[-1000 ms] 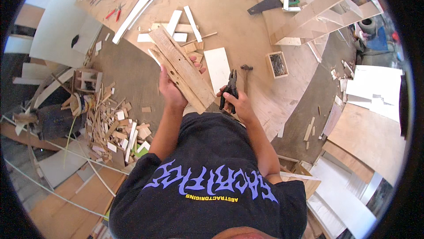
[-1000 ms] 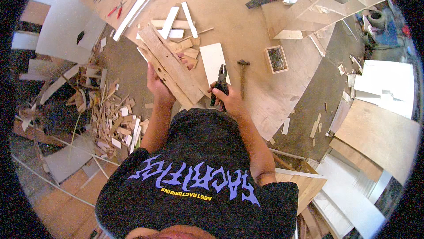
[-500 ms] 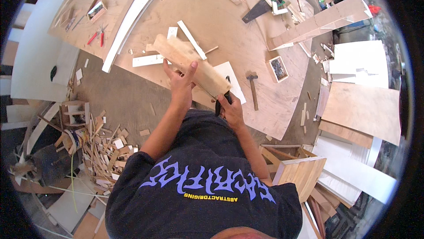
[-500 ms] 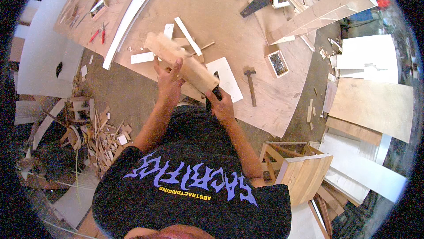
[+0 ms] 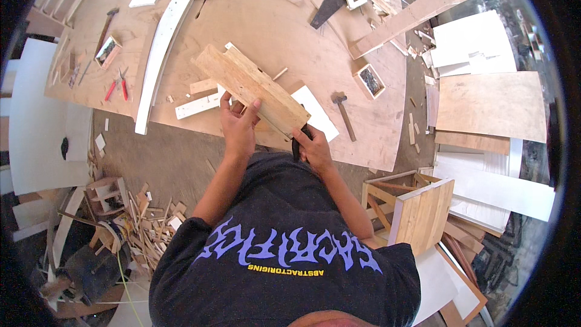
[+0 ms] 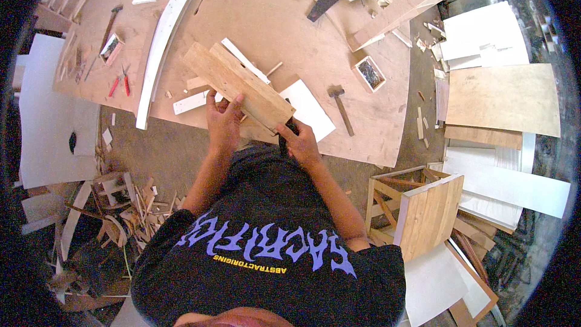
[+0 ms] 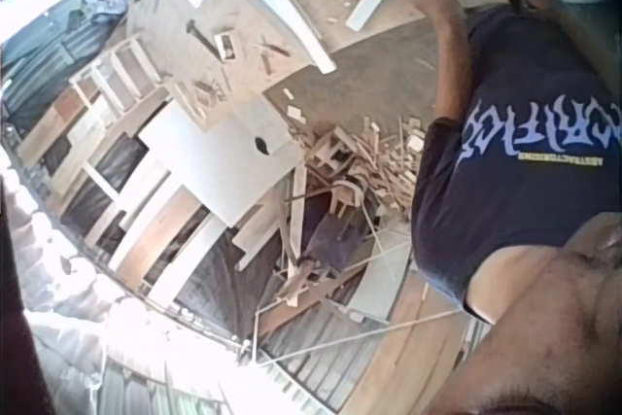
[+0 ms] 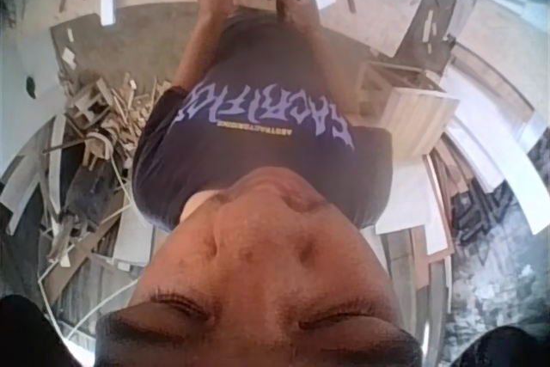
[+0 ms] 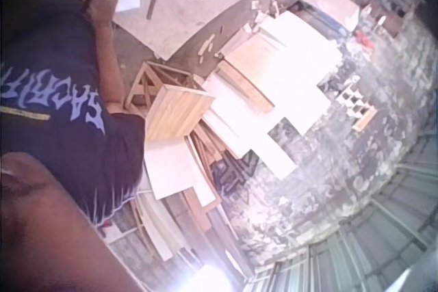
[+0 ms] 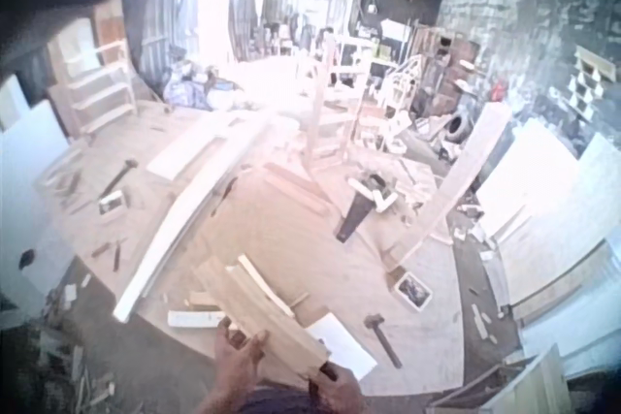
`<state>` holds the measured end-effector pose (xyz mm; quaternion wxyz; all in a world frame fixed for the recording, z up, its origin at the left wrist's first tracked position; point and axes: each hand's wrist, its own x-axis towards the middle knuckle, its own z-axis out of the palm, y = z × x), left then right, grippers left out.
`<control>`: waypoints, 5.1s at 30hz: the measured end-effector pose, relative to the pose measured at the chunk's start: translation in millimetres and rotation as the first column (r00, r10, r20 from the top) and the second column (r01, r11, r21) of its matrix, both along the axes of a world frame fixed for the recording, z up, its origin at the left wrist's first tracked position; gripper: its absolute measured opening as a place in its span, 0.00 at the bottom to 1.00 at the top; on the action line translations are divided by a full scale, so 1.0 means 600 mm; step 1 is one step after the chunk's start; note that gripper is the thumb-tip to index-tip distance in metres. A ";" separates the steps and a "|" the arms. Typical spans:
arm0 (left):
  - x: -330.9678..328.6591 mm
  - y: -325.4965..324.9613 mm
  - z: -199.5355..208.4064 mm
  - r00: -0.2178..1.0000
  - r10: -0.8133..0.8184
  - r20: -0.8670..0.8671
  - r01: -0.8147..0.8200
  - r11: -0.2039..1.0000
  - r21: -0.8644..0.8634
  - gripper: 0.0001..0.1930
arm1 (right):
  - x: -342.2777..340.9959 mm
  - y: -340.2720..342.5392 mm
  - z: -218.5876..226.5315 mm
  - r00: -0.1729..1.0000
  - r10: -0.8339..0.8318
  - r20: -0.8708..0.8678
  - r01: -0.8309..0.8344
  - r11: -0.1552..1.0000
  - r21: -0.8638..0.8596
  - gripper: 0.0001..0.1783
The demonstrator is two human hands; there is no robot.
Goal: The person uses pliers to remove small nails from a wooden board, then taps the wood with a hammer, and uses the pliers again to grip and pull more nails from the same board.
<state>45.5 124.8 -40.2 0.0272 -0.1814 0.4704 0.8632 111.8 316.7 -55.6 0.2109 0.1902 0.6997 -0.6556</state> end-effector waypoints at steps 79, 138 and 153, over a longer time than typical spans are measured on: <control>0.139 0.061 -0.058 0.933 -0.103 -0.344 -0.103 0.840 -0.532 0.40 | 0.069 0.161 0.153 0.817 0.478 -0.322 -0.303 0.831 0.466 0.19; -0.072 -0.317 0.135 0.821 -0.262 -0.507 -0.094 0.814 -0.573 0.41 | 0.018 0.086 0.172 0.868 0.384 0.316 -0.224 0.869 -0.441 0.15; -0.079 -0.055 0.093 0.720 -0.337 -0.607 0.278 0.941 -0.193 0.49 | 0.025 0.028 0.139 0.944 -0.094 0.318 0.295 0.675 -0.676 0.08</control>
